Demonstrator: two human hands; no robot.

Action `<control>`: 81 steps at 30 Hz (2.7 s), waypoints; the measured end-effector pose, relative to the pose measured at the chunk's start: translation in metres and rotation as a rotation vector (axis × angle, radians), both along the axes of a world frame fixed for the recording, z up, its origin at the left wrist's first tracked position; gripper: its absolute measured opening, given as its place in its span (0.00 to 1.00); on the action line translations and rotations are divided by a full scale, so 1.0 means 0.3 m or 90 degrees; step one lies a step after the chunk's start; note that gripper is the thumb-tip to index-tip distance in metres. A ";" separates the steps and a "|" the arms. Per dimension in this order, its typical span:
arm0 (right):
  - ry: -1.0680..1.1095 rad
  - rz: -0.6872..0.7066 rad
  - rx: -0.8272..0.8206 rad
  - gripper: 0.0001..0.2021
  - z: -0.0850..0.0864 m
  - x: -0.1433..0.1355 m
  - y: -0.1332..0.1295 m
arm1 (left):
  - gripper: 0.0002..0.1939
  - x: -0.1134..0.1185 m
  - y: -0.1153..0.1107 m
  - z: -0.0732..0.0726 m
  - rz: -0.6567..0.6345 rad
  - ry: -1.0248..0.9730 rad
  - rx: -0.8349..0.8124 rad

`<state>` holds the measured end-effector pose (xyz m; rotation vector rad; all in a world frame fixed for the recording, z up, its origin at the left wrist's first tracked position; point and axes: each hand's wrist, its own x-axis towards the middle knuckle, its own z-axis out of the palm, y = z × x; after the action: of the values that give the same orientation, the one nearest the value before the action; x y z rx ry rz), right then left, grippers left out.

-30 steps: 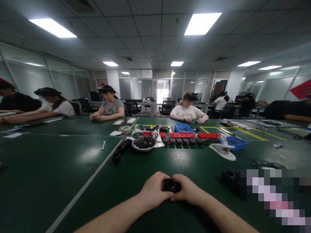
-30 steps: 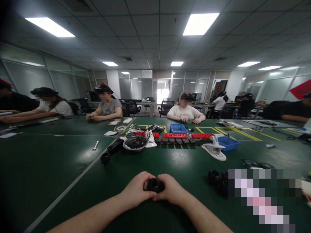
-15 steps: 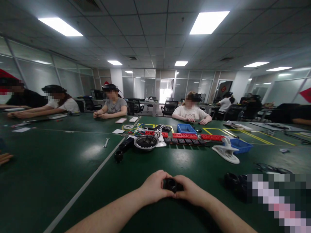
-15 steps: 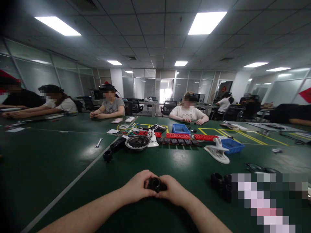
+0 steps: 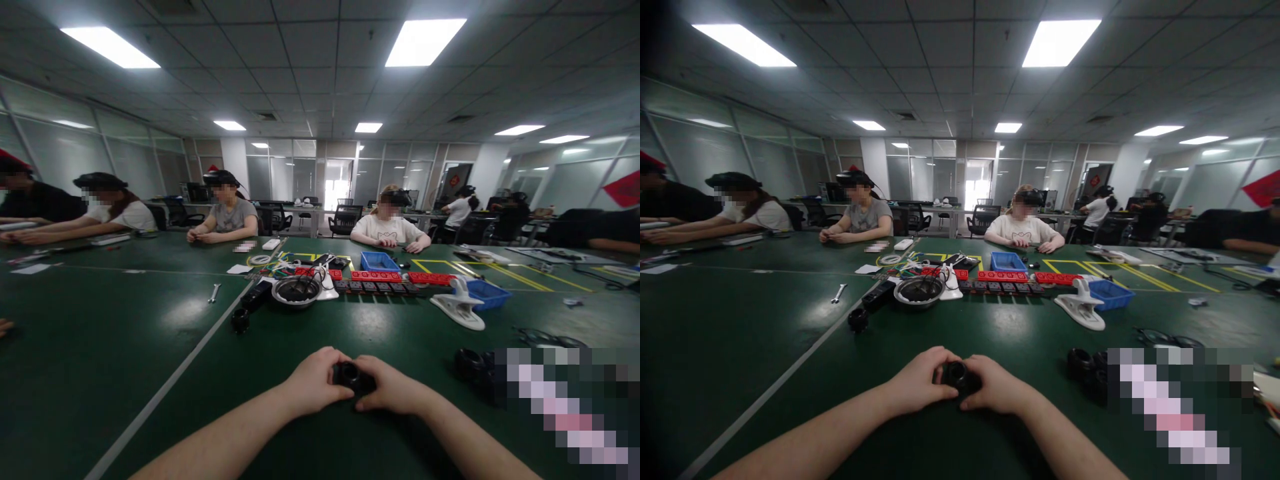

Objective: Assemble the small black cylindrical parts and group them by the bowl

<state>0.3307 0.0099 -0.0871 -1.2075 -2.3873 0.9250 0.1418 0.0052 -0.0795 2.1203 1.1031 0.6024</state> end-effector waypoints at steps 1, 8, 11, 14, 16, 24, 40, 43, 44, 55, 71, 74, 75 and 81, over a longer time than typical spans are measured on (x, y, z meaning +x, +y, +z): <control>0.027 0.003 -0.043 0.17 -0.001 0.007 0.005 | 0.19 -0.002 0.004 0.000 -0.015 -0.007 -0.015; -0.055 -0.181 0.087 0.18 -0.061 -0.051 0.000 | 0.18 0.016 -0.001 -0.028 0.070 0.005 0.016; -0.139 -0.226 0.241 0.18 -0.069 -0.076 -0.014 | 0.18 0.023 -0.013 -0.029 0.125 0.039 0.070; -0.114 -0.168 0.205 0.22 -0.057 -0.057 -0.012 | 0.18 0.020 -0.014 -0.019 0.113 0.043 0.066; -0.069 -0.095 0.137 0.23 -0.046 -0.030 0.000 | 0.18 0.013 -0.007 -0.013 0.086 0.031 0.047; -0.123 -0.217 0.168 0.17 -0.065 -0.059 -0.007 | 0.18 0.020 0.000 -0.034 0.096 0.011 0.018; 0.038 -0.059 -0.005 0.15 -0.042 0.002 0.026 | 0.18 0.017 -0.006 -0.007 0.016 0.009 -0.016; -0.079 -0.155 0.122 0.20 -0.064 -0.034 0.007 | 0.19 0.028 -0.013 -0.023 0.080 0.033 0.012; -0.120 -0.183 0.174 0.21 -0.068 -0.047 -0.001 | 0.18 0.031 -0.014 -0.026 0.105 0.045 0.027; -0.004 0.009 0.058 0.15 -0.009 -0.006 0.010 | 0.18 -0.004 0.009 0.000 -0.004 0.025 0.005; -0.173 -0.199 0.233 0.35 -0.028 -0.071 -0.048 | 0.18 0.026 -0.007 -0.037 0.125 0.039 0.050; -0.085 -0.169 0.173 0.45 0.002 -0.047 -0.051 | 0.31 0.011 0.007 -0.050 0.109 0.026 0.074; -0.054 -0.183 0.165 0.42 0.009 -0.045 -0.051 | 0.36 0.006 0.012 -0.054 0.109 0.034 0.085; -0.082 -0.201 0.241 0.22 0.033 -0.086 -0.045 | 0.21 0.002 0.025 -0.061 0.079 0.163 0.104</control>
<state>0.3048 -0.0034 -0.0773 -1.4590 -2.2352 0.2899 0.1424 0.0128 -0.0978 2.3306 1.3758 0.5007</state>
